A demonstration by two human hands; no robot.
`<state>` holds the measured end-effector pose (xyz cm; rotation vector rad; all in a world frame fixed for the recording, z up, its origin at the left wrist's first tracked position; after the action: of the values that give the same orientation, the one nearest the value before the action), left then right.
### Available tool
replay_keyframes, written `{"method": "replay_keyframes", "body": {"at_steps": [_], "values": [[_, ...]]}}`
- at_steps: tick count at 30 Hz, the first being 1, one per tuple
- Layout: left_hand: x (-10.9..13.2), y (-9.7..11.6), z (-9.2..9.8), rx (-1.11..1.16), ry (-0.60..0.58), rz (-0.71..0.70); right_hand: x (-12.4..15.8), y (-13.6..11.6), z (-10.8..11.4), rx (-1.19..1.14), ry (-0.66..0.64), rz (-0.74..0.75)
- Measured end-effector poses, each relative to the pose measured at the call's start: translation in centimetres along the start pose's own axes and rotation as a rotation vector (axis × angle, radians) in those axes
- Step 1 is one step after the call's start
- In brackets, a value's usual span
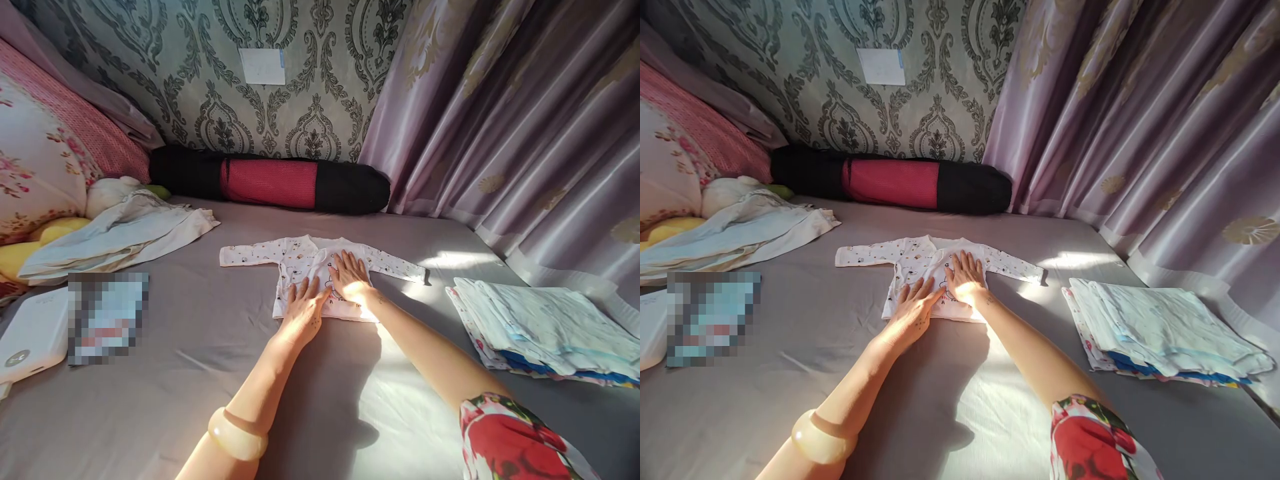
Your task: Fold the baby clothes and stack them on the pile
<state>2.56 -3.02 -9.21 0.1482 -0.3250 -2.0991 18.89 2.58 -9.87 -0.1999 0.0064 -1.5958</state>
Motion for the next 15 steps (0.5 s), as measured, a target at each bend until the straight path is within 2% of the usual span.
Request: {"method": "replay_keyframes", "body": {"at_steps": [5,8,12,15], "values": [[0.2,0.2,0.9,0.012,-0.05,0.027,-4.4,0.5,1.0,-0.013,0.056,-0.098],[0.2,0.1,1.0,0.02,-0.054,0.028,-6.0,1.0,1.4,-0.018,0.079,-0.148],[0.2,-0.1,0.7,0.031,0.011,-0.002,-6.3,1.2,1.7,-0.038,0.104,-0.123],[0.5,0.0,0.8,0.068,0.091,0.002,-5.1,1.1,1.6,-0.04,0.077,-0.048]]}}
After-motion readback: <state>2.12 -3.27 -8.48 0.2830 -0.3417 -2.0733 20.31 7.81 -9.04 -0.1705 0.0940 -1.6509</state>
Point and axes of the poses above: each hand's wrist, its own x-axis away from the middle knuckle, its own z-axis out of the back of the hand, y = z × x, the point moved 2 cm from there along -x, towards the middle knuckle, and after that the axes turned 1 degree about -y, right-handed, at the moved point
